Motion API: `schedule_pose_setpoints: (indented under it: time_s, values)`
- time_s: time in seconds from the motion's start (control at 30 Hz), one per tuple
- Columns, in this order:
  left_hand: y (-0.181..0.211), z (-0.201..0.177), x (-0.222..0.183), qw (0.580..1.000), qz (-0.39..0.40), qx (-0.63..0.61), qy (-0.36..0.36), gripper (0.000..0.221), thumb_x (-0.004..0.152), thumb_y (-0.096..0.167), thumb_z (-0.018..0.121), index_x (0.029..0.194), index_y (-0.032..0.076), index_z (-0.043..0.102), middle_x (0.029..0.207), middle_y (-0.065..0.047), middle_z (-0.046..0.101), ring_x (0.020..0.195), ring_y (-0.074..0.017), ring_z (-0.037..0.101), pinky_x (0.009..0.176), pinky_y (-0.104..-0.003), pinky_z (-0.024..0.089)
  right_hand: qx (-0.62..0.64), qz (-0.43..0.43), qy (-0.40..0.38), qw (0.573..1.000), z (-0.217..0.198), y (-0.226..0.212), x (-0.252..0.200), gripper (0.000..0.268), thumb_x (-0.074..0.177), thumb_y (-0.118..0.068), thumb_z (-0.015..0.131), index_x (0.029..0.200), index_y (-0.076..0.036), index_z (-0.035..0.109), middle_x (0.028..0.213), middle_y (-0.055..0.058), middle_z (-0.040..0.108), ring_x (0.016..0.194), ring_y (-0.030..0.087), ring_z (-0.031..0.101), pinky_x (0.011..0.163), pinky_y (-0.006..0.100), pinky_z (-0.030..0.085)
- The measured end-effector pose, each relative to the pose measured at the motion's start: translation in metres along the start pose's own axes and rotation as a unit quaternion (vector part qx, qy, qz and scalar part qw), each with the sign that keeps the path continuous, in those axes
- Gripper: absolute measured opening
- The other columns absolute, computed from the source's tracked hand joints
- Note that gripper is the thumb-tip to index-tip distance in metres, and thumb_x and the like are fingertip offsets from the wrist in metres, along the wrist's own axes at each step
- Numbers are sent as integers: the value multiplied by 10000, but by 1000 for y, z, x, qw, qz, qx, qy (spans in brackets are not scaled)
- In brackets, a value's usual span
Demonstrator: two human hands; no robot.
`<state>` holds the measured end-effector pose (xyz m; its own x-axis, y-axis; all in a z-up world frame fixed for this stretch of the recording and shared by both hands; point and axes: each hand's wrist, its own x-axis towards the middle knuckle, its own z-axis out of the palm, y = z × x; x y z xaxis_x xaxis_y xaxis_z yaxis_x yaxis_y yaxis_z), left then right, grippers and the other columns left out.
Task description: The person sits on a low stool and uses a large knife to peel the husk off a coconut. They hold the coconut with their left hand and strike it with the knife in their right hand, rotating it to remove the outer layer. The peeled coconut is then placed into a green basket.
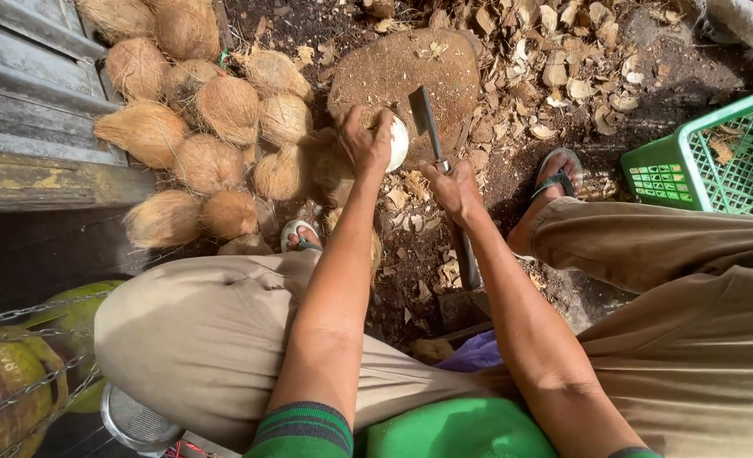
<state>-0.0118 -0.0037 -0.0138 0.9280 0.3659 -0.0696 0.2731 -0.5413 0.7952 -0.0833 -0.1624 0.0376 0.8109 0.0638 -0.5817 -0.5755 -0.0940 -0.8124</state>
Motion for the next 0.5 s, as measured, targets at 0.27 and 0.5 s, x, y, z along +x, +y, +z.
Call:
schedule_pose_setpoints:
  time_s: [0.27, 0.5]
  values:
    - [-23, 13, 12, 999, -14, -37, 28, 299, 991, 394, 525, 913, 132, 644, 920, -104, 623, 921, -292, 679, 840, -468, 536, -82, -122, 90, 985, 5, -20, -5, 358, 1064, -314, 622, 1179, 24, 647, 816, 159, 713, 701, 202, 643, 736, 345, 554]
    - [0, 11, 6, 997, 59, 43, 38, 264, 972, 330, 542, 983, 87, 647, 936, -134, 598, 880, -294, 690, 749, -440, 581, -78, -75, 25, 994, 5, -12, -22, 355, 1048, -206, 579, 1275, 67, 580, 883, 92, 661, 813, 192, 594, 817, 280, 494]
